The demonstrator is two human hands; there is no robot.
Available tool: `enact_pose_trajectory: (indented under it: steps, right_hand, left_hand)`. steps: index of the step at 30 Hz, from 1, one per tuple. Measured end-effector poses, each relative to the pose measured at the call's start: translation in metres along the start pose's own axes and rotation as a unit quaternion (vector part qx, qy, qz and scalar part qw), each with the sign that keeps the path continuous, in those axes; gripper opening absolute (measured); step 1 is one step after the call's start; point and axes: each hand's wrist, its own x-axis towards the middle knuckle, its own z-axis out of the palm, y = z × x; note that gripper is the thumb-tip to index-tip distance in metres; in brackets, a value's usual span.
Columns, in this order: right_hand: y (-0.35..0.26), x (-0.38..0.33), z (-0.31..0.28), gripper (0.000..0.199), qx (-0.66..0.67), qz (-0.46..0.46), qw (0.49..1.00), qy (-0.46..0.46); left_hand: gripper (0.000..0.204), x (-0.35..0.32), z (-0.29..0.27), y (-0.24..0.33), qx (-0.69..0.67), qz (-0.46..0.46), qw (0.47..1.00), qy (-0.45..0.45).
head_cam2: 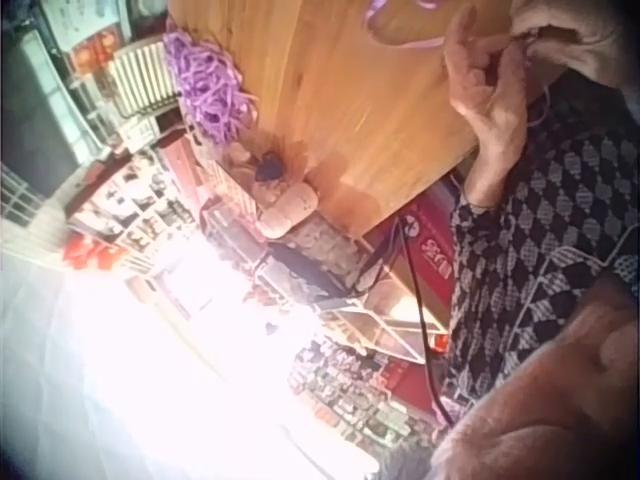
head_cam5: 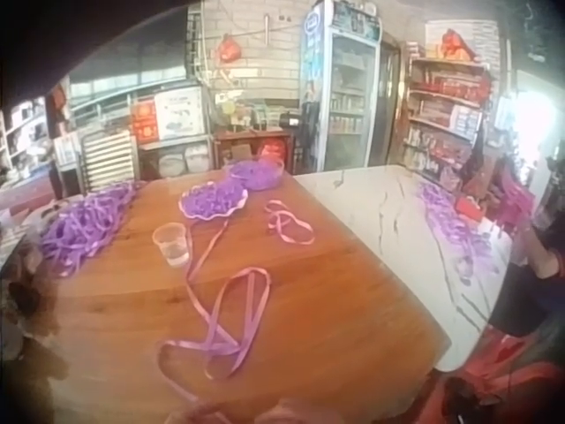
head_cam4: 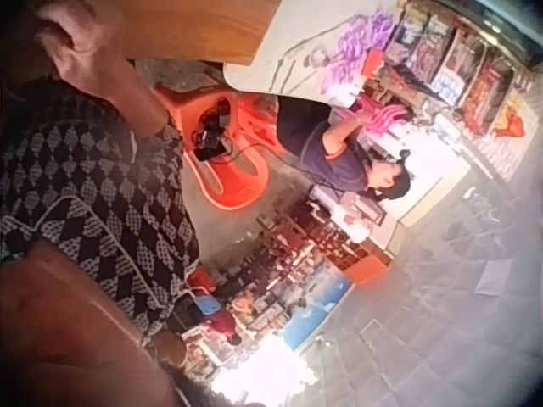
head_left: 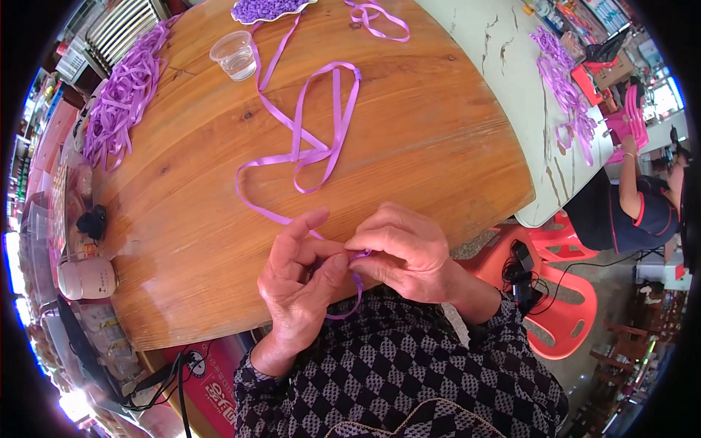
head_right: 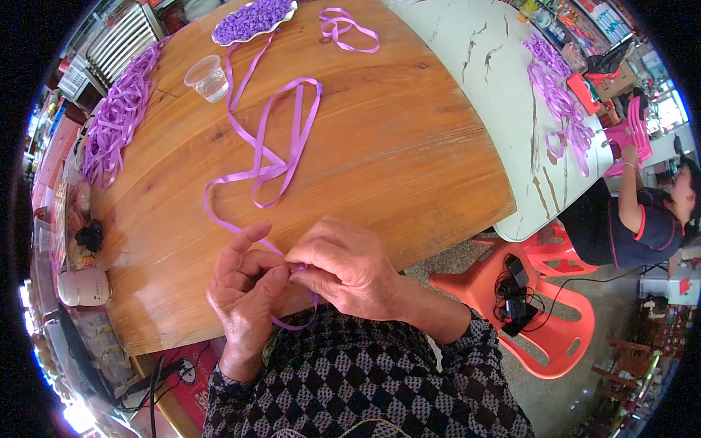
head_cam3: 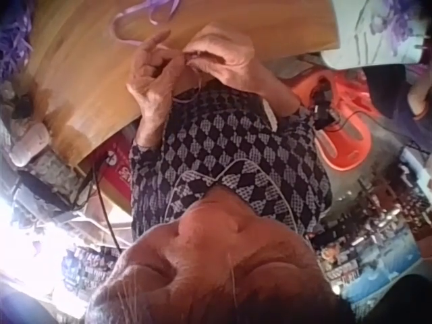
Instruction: Folding and assembling decorative purple ribbon items at a table.
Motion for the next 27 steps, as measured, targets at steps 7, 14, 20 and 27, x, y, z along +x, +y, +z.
enact_pose_trajectory:
  steps: [7, 14, 20, 27]
  right_hand:
    - [0.001, 0.004, -0.001, 0.023, 0.006, 0.004, 1.000, 0.003]
    - [0.003, 0.001, -0.006, 0.022, 0.026, 0.014, 1.000, -0.008]
    - [0.005, -0.002, -0.008, 0.022, 0.074, 0.043, 0.996, -0.013]
    - [-0.001, -0.004, -0.005, 0.023, 0.120, 0.097, 0.988, -0.015]
  left_hand:
    - [0.052, 0.004, 0.003, 0.005, -0.032, -0.047, 0.998, 0.027]
    - [0.049, 0.004, -0.004, 0.006, 0.001, -0.031, 0.999, -0.014]
    - [0.043, 0.001, -0.008, 0.009, 0.032, -0.047, 0.998, -0.008]
    - [0.012, 0.009, -0.008, 0.009, 0.192, 0.018, 0.978, -0.084]
